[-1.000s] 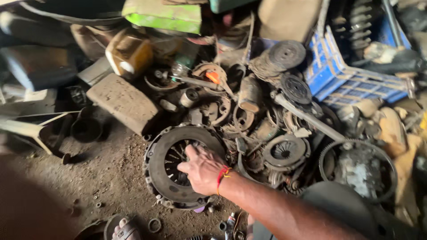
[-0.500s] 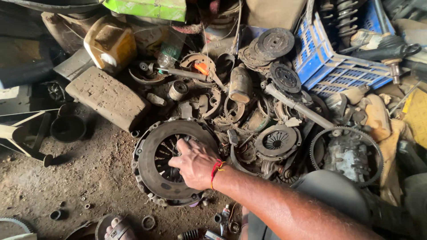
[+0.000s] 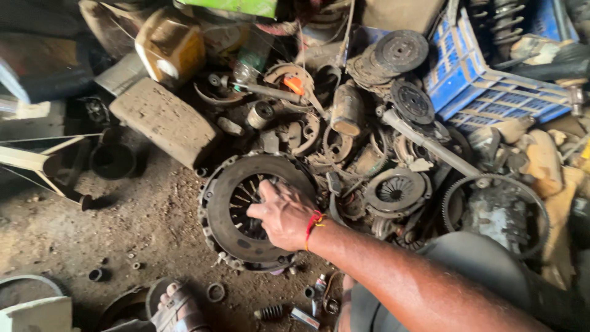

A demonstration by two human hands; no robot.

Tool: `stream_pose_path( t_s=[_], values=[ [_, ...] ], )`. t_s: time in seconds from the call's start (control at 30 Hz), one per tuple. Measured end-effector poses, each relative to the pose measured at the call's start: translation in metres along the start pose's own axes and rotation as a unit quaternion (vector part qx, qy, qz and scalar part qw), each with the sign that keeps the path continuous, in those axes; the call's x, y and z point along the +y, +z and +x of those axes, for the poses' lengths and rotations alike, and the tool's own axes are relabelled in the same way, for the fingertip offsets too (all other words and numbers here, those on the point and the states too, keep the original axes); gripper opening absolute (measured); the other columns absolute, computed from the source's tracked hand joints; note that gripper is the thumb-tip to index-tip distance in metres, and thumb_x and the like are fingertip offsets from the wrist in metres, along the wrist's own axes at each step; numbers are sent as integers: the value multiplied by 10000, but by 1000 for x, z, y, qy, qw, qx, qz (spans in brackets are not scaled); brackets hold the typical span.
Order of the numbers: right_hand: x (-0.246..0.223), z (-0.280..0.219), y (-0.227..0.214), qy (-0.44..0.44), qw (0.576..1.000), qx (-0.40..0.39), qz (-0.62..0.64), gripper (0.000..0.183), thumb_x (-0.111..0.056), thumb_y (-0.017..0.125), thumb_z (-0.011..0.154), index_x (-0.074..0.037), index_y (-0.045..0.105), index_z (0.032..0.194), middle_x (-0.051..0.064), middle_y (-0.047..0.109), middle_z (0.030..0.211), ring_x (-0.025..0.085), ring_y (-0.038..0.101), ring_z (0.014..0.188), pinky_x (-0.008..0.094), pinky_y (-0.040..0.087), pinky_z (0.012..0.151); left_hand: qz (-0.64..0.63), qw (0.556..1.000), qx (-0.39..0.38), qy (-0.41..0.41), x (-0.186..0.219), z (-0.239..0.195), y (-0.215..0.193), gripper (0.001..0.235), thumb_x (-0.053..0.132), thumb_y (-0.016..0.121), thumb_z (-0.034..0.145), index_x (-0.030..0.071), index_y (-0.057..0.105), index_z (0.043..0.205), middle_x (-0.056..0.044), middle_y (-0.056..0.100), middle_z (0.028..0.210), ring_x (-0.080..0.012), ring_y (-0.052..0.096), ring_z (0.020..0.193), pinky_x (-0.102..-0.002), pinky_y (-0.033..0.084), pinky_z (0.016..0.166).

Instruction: The person scrubs a circular clutch pressure plate with a rag, repeatedly wiping the surface and edges. The person flips the part over to clean the other side and continues scrubbing the entire surface.

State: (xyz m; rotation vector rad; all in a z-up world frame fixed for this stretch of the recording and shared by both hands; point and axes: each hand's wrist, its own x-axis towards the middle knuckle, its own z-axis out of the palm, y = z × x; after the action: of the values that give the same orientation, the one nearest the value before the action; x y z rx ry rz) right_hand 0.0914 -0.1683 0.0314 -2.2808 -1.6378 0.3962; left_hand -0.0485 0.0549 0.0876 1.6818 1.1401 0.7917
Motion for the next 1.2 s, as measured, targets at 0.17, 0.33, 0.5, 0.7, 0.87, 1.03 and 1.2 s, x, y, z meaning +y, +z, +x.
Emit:
stream_pose_path(
  t_s=[0.17, 0.33, 0.5, 0.7, 0.87, 1.03, 1.2],
  values=[
    [-1, -2, -4, 11, 1000, -23, -6, 304, -76, 606, 799, -170, 751, 1049, 196, 509, 1102, 405, 542, 1056, 547, 457, 889, -7, 1000, -8, -8, 1, -4, 1, 329, 286, 673, 964, 32, 670, 1173, -100, 712, 1093, -183, 642, 985, -328, 524, 868],
    [-2, 1, -7, 20, 999, -44, -22, 303, -60, 594, 809, -162, 746, 1050, 189, 506, 1107, 377, 547, 1058, 539, 455, 902, -17, 1000, -16, -12, 3, -7, 9, 330, 274, 673, 961, 33, 669, 1187, -92, 714, 1101, -179, 642, 999, -324, 521, 881],
    [-4, 1, -5, 19, 999, -37, -16, 321, -74, 613, 795, -169, 749, 1070, 188, 495, 1098, 372, 541, 1058, 533, 450, 910, -18, 1000, -15, -13, 6, -7, 7, 333, 263, 672, 959, 34, 669, 1200, -85, 717, 1110, -176, 643, 1012, -320, 517, 895],
    [-4, 1, -6, 26, 999, -39, -16, 279, -73, 603, 807, -152, 741, 1036, 194, 492, 1117, 384, 536, 1076, 541, 443, 916, -46, 999, -18, -14, 9, -15, 17, 338, 250, 671, 955, 35, 668, 1216, -76, 719, 1120, -172, 643, 1029, -315, 514, 911],
    [0, -1, 8, -4, 1000, 18, -23, 249, -37, 580, 777, -109, 718, 970, 213, 531, 1060, 406, 568, 1009, 564, 451, 842, -134, 989, -59, -12, 41, -18, 26, 343, 239, 670, 953, 36, 667, 1230, -69, 722, 1128, -168, 643, 1042, -311, 511, 925],
    [17, 8, -5, -15, 984, 175, 28, 182, -85, 637, 821, -130, 710, 982, 127, 650, 927, 350, 656, 899, 469, 531, 775, -283, 944, -164, -49, 62, -24, 13, 350, 227, 670, 950, 37, 666, 1243, -62, 724, 1137, -165, 644, 1056, -307, 508, 938],
    [26, 25, -50, 135, 939, 240, 204, 225, -116, 666, 837, -112, 679, 1062, 87, 741, 1001, 245, 735, 915, 367, 577, 807, -107, 962, -63, -244, 26, -50, 37, 412, 287, 616, 983, 17, 579, 1292, -138, 669, 1233, -252, 633, 1142, -421, 497, 1032]
  ],
)
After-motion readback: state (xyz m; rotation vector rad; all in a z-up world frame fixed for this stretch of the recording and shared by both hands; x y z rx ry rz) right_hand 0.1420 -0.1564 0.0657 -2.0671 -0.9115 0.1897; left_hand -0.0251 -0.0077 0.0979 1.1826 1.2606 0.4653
